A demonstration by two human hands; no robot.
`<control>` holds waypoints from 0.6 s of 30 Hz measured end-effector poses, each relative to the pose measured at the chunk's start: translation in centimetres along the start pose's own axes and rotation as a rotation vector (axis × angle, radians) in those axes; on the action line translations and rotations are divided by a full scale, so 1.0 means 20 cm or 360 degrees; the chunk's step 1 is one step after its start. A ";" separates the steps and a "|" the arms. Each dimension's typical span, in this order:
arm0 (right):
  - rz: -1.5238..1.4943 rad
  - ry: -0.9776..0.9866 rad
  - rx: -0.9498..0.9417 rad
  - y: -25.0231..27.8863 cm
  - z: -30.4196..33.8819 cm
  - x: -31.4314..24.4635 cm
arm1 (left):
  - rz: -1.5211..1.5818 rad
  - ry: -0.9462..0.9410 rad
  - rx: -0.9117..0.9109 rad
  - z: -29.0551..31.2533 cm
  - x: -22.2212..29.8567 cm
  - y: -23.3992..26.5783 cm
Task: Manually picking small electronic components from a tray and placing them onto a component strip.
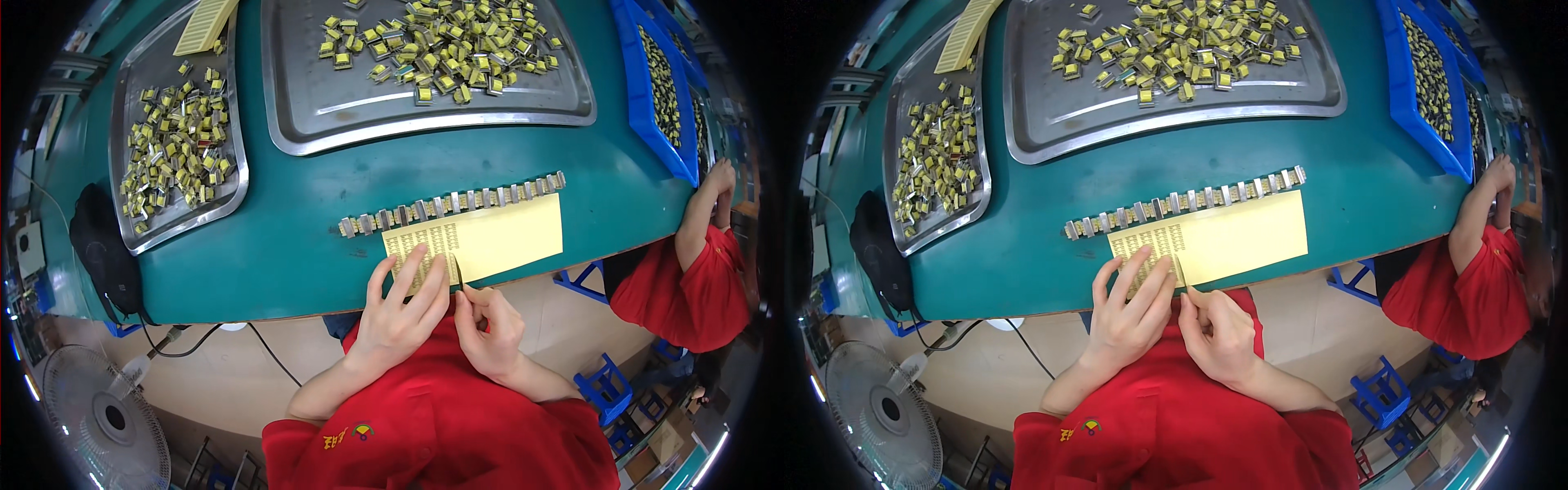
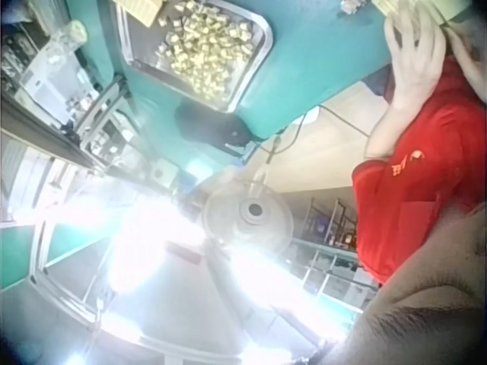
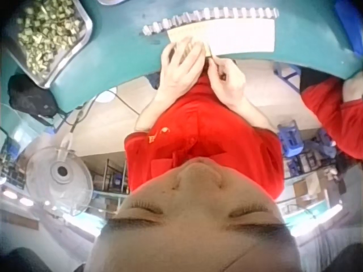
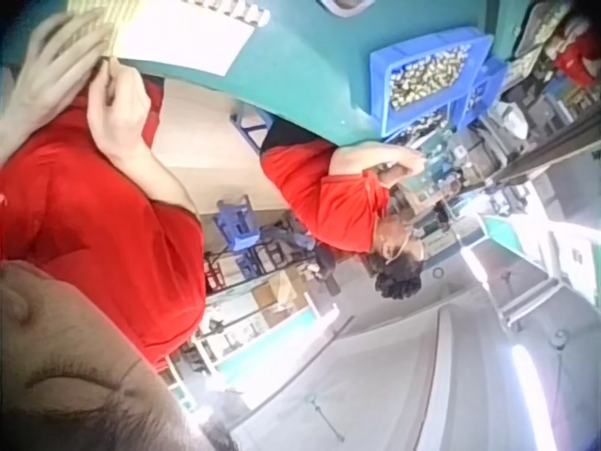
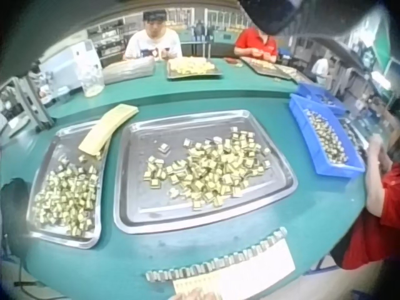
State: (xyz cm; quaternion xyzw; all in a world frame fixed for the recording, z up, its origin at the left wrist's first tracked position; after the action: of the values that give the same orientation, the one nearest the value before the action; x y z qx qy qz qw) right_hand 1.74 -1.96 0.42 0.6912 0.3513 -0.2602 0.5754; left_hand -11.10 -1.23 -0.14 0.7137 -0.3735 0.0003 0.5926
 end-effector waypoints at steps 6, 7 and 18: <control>-0.0146 0.0049 -0.0001 0.06 -0.03 -0.01 | 0.0004 0.0003 0.0001 0.00 -0.01 0.00; -0.0215 0.0068 -0.0051 0.07 -0.05 -0.01 | 0.0010 0.0011 0.0015 0.00 -0.02 0.00; -0.0172 0.0435 -0.0667 0.04 -0.69 -0.14 | 0.0273 0.0668 0.0801 0.05 -0.26 0.22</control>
State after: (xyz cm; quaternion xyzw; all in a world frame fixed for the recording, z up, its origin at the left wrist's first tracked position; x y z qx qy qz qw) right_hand -0.02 11.01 5.89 0.5660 0.5085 -0.1162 0.6384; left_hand -17.66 0.62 0.96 0.7880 -0.2902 0.2893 0.4596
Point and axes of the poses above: each hand's wrist, its own z-axis away from the middle knuckle, its own y-axis out of the back of the hand, x = y × z, the point moved 6 cm from there along -z, towards the middle knuckle, and after that the axes turned 4 degrees about z, right-handed, at the moved point
